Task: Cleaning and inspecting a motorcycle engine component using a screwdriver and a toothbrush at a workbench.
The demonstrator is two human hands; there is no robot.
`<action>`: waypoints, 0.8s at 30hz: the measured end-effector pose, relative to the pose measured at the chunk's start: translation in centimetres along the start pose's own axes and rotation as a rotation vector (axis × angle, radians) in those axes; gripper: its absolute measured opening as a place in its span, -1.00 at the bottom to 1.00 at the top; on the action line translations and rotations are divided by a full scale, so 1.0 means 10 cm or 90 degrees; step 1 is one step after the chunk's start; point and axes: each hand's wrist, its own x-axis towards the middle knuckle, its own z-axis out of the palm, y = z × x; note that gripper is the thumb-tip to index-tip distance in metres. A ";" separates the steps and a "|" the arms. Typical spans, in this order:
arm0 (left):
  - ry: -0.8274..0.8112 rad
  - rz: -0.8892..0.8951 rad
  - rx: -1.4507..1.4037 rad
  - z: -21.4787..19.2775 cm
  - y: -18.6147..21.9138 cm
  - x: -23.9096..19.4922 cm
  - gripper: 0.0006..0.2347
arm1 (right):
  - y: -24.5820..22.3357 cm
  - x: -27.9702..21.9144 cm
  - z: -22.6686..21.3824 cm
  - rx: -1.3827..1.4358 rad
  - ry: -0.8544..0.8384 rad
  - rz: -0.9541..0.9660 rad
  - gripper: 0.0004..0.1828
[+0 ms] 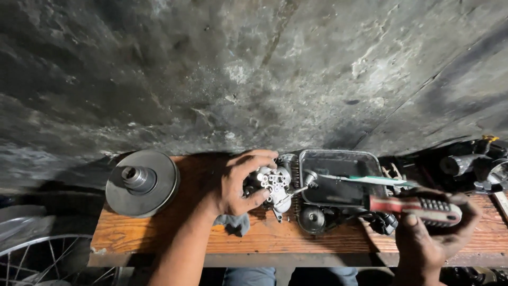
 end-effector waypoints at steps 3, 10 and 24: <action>-0.002 -0.005 0.019 0.02 -0.05 -0.02 -0.52 | -0.05 -0.19 0.01 -0.085 -0.006 -0.003 -0.26; -0.009 -0.008 0.011 0.01 -0.06 -0.03 -0.52 | -0.03 -0.67 0.04 -0.014 -0.034 0.074 -0.29; -0.007 -0.001 0.045 0.03 -0.04 -0.02 -0.53 | -0.21 -0.84 0.37 -0.055 -0.351 -0.082 -0.47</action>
